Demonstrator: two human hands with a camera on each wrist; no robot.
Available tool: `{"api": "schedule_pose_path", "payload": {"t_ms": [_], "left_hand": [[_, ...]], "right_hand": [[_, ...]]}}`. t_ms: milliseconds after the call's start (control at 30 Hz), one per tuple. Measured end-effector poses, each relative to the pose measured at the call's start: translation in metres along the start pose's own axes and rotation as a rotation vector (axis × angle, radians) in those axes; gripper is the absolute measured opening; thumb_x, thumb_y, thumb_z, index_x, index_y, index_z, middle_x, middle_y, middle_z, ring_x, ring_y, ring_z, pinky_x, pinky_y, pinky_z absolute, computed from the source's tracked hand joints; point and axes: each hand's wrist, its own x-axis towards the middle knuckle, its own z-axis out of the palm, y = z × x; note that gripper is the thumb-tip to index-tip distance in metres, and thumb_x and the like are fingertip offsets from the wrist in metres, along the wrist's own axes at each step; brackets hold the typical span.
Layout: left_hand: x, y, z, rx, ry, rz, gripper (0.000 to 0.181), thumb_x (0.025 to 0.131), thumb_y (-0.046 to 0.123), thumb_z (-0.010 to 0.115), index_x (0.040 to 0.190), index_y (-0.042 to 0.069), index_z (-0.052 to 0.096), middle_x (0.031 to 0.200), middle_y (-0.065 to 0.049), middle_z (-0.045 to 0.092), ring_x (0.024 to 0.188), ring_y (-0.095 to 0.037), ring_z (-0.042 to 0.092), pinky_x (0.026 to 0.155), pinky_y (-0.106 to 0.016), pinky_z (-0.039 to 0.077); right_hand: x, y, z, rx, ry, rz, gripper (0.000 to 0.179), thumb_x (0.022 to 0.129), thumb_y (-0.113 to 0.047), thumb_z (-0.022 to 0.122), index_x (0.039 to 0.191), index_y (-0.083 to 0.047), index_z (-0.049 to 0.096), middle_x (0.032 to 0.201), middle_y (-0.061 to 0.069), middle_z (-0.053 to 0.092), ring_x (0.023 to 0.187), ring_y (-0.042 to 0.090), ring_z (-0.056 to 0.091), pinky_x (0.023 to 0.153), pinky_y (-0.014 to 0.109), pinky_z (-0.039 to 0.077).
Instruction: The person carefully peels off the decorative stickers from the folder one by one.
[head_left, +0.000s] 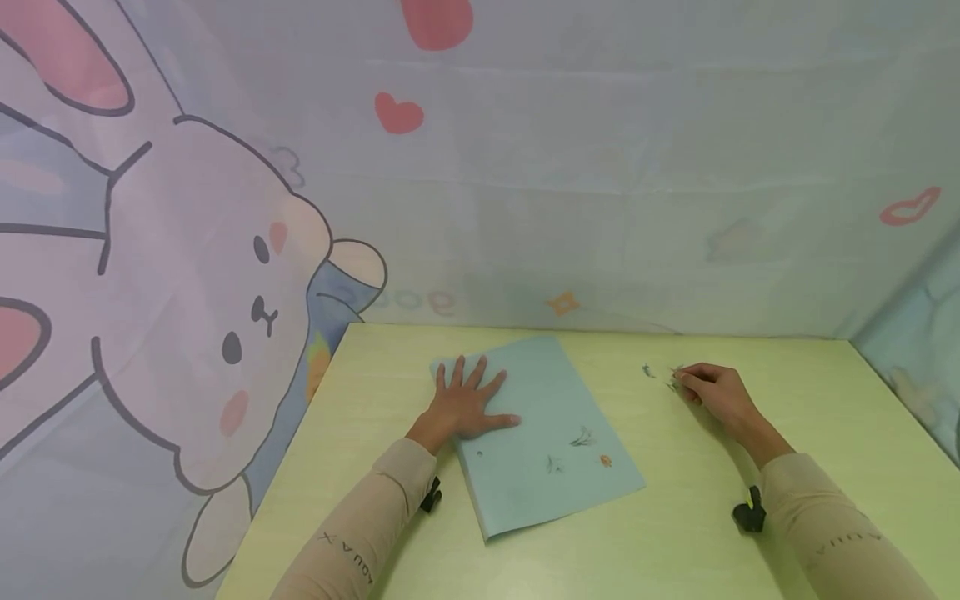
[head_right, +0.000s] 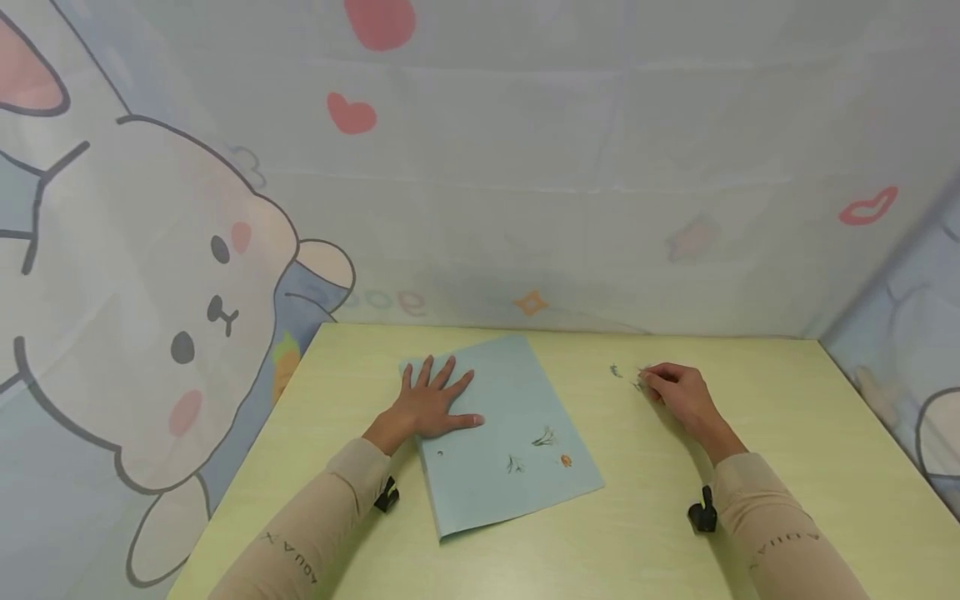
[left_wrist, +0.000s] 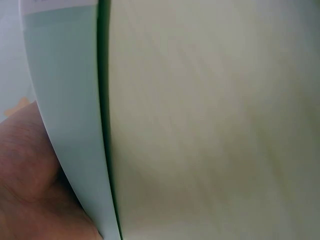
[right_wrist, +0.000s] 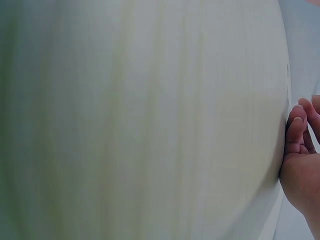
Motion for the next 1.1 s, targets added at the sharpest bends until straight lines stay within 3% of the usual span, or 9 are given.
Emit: {"api": "schedule_pose_path", "payload": {"t_ms": [567, 1100], "left_hand": [[-0.004, -0.003, 0.004, 0.021, 0.004, 0.018, 0.096, 0.095, 0.085, 0.045, 0.171, 0.033, 0.021, 0.179, -0.009, 0.006, 0.161, -0.047, 0.000, 0.124, -0.071, 0.002], [-0.004, -0.002, 0.004, 0.027, -0.006, 0.008, 0.095, 0.095, 0.085, 0.045, 0.171, 0.032, 0.022, 0.179, -0.009, 0.006, 0.161, -0.048, 0.000, 0.124, -0.071, 0.001]], "right_hand": [[-0.022, -0.009, 0.005, 0.009, 0.026, -0.014, 0.048, 0.111, -0.032, 0.059, 0.134, 0.010, 0.063, 0.094, 0.011, 0.068, 0.082, 0.016, 0.061, 0.071, 0.029, 0.053], [-0.024, -0.010, 0.015, -0.014, 0.066, -0.033, 0.047, 0.110, -0.032, 0.060, 0.133, 0.010, 0.065, 0.100, 0.014, 0.070, 0.082, 0.012, 0.062, 0.072, 0.024, 0.054]]}}
